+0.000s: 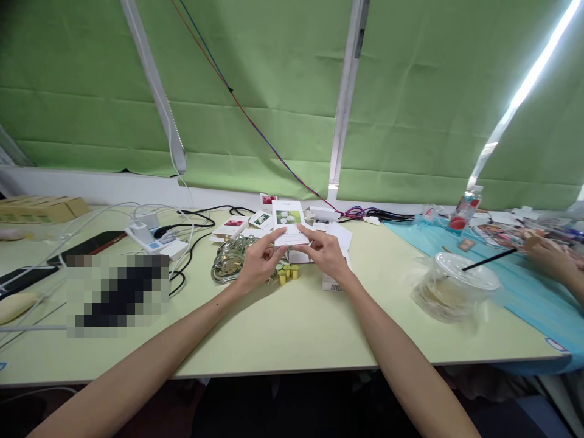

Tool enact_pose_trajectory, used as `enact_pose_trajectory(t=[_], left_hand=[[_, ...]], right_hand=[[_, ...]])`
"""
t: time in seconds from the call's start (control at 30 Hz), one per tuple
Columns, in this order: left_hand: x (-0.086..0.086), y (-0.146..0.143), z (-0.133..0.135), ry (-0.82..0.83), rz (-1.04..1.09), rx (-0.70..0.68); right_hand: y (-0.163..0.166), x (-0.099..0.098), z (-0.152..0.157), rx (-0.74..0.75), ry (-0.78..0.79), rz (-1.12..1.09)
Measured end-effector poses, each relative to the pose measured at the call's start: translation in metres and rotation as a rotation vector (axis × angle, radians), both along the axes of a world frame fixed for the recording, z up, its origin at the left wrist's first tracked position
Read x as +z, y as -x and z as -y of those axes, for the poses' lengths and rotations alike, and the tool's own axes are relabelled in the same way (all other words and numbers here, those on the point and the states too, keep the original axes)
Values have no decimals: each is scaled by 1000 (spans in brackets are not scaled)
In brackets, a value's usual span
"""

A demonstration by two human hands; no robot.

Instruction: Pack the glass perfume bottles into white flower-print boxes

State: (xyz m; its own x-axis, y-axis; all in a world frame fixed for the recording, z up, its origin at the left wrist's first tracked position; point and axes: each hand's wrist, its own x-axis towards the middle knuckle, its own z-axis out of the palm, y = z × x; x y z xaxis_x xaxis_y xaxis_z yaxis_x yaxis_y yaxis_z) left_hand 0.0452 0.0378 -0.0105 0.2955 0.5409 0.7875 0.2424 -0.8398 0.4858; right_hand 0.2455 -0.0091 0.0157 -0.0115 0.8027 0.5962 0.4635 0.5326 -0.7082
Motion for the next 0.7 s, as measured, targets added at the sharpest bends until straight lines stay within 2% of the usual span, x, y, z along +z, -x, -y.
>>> enact_pose_trajectory(t=[0.4, 0.7], left_hand=[[4, 1, 3, 3, 10, -5], [3, 2, 2, 26, 8, -14]], right_hand=[[-1, -2, 0, -8, 31, 19], [-1, -5, -3, 25, 27, -50]])
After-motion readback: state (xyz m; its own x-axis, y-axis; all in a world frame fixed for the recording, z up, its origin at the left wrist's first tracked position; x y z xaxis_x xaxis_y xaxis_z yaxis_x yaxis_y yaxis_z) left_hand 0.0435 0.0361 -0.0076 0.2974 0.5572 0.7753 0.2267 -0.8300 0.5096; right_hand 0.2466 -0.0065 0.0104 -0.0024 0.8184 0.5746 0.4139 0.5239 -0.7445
